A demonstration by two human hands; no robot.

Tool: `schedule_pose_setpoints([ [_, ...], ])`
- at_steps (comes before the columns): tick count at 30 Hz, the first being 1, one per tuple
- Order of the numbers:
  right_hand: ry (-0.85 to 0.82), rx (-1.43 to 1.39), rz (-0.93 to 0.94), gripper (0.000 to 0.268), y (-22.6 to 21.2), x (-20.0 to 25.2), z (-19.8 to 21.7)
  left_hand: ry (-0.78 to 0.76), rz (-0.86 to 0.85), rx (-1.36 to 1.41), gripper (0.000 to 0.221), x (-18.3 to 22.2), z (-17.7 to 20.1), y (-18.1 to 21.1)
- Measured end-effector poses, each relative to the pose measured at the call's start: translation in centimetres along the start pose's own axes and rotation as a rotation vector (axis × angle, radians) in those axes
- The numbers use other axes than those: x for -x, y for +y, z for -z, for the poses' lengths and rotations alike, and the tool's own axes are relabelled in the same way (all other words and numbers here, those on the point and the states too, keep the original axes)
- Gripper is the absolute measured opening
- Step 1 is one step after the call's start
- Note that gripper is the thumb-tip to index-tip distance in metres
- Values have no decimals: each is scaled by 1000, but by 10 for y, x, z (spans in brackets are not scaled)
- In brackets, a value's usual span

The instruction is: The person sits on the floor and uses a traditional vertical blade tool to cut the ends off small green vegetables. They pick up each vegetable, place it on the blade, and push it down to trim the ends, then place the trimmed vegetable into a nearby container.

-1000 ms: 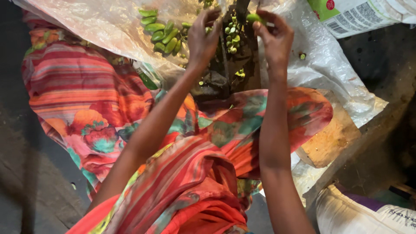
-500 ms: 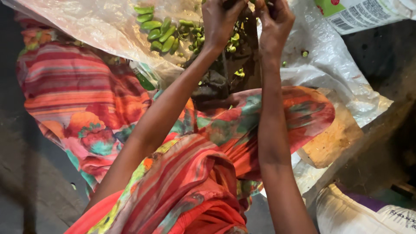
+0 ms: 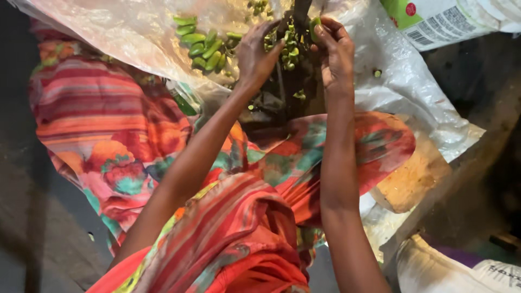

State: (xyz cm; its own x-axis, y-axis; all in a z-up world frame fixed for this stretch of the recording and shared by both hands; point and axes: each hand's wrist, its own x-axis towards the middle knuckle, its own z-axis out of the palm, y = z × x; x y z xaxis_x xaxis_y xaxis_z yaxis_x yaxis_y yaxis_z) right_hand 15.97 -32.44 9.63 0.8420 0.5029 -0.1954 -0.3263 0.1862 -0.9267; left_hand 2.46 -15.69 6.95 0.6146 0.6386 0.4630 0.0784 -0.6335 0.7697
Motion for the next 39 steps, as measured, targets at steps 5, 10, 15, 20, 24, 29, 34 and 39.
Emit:
schedule_pose_setpoints([
  [5, -111, 144, 119, 37, -3, 16, -16, -91, 247, 627, 27, -7, -29, 26],
  [10, -95, 213, 197, 30, 0, 9, -20, -40, 279, 578, 22, -11, -35, 36],
  [15, -82, 234, 351, 25, 2, -2, -22, 21, 189, 519, 19, -22, -30, 41],
  [20, -49, 115, 458, 14, -8, -11, -25, 11, 212, 472, 19, -38, -34, 42],
  [24, 6, 259, 477, 6, -5, -17, -18, 27, 283, 569, 27, -43, -41, 36],
  [29, 143, 67, 457, 23, 23, -24, -3, 39, 190, 552, 30, -29, -47, 26],
  [34, 149, 231, 493, 24, 40, -35, 14, 55, 150, 557, 32, -23, -51, 18],
  [39, 126, 279, 440, 12, 62, -42, 23, 60, 359, 566, 34, -22, -56, 12],
])
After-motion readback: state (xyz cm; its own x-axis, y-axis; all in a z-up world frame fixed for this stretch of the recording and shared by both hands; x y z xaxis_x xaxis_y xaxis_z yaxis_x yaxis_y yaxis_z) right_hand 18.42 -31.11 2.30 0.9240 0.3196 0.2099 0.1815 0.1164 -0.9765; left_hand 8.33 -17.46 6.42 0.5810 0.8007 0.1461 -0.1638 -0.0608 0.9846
